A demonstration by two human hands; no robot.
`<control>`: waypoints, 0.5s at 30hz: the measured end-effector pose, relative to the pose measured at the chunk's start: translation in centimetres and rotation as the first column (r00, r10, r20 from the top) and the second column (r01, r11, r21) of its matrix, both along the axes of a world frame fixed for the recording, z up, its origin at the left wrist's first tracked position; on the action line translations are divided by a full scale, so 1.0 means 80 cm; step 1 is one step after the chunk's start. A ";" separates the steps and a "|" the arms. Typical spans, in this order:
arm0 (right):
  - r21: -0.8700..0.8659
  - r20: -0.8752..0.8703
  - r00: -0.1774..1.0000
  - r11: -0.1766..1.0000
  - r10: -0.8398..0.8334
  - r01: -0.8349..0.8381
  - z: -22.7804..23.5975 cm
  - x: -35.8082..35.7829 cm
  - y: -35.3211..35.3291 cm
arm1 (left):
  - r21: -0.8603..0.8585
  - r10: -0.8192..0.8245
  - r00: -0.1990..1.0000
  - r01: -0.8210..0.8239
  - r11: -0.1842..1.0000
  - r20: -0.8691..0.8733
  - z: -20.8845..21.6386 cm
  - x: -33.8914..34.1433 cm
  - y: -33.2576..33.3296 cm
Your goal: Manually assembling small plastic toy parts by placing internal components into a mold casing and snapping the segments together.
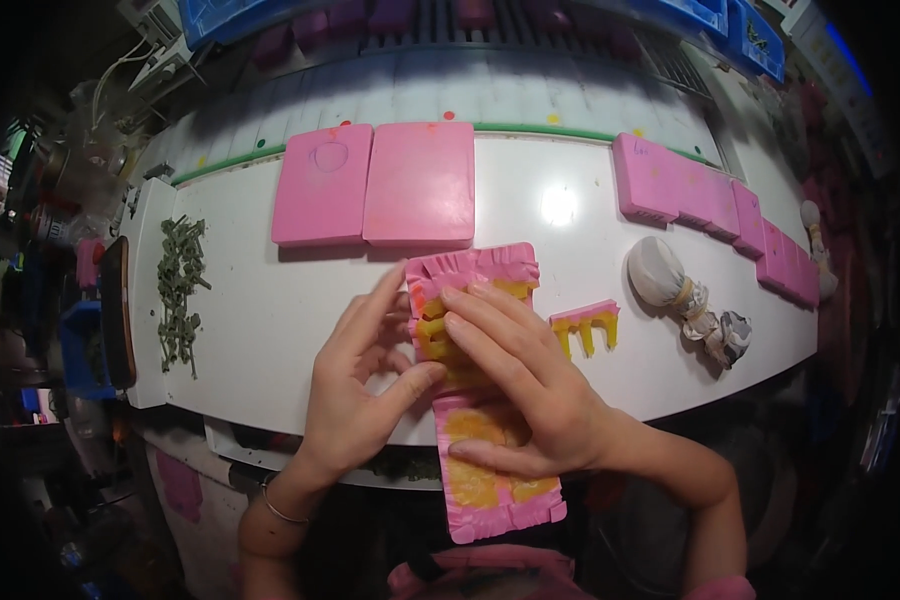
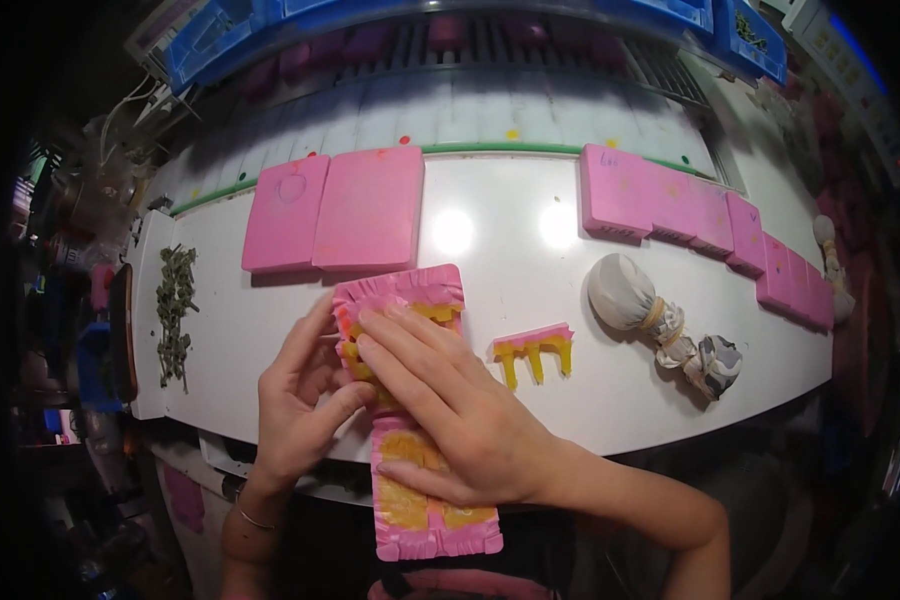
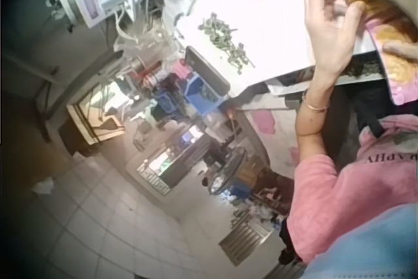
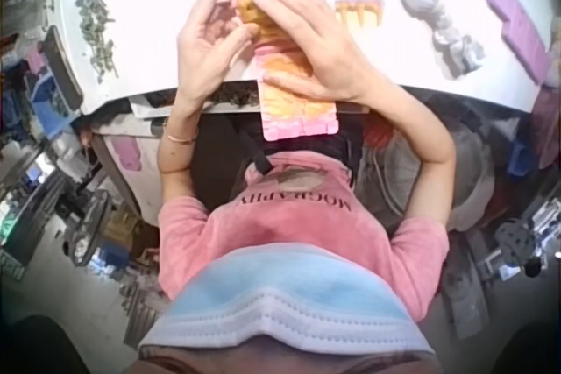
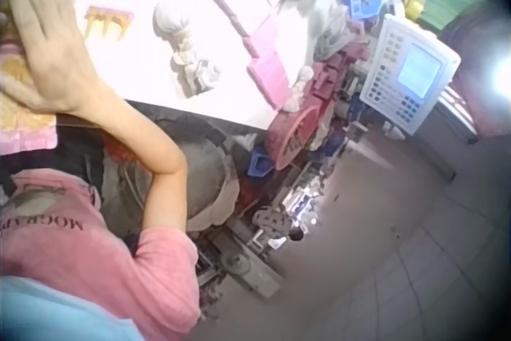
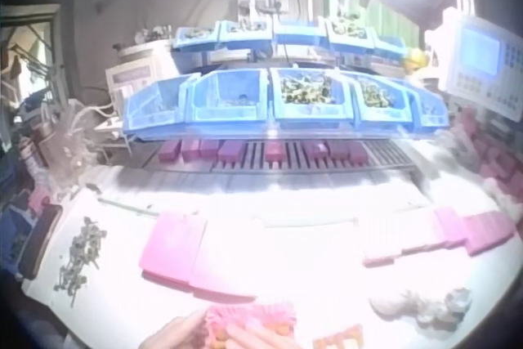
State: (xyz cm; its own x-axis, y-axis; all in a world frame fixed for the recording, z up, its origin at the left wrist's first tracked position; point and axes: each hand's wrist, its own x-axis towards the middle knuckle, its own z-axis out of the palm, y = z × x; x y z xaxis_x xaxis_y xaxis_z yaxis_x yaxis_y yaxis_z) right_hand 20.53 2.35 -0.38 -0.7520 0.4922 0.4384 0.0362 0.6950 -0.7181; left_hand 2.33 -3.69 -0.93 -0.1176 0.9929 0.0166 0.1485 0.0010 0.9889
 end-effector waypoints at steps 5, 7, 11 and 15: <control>0.015 -0.002 1.000 1.000 -0.001 0.001 -0.002 0.003 -0.003 | -0.182 -0.060 0.933 0.132 0.974 0.355 0.005 -0.011 0.001; 0.008 0.004 1.000 1.000 -0.015 0.015 -0.002 0.004 -0.004 | -0.207 -0.059 0.932 0.141 0.968 0.359 0.007 -0.016 0.005; 0.028 0.002 1.000 1.000 -0.015 0.015 -0.004 0.003 -0.004 | -0.306 -0.107 0.913 0.241 0.921 0.395 0.010 -0.021 0.012; 0.029 0.018 1.000 0.999 -0.022 0.021 -0.004 0.002 -0.004 | -0.254 -0.071 0.940 0.162 0.954 0.334 0.008 -0.012 0.007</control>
State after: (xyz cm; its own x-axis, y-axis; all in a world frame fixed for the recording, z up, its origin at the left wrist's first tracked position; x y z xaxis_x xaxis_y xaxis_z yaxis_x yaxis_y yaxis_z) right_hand 20.69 2.06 -0.71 -0.7497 0.4953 0.4389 0.0643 0.7146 -0.6966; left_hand 1.40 -3.13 -0.29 0.0453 0.9601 -0.2760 -0.1577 0.2797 0.9471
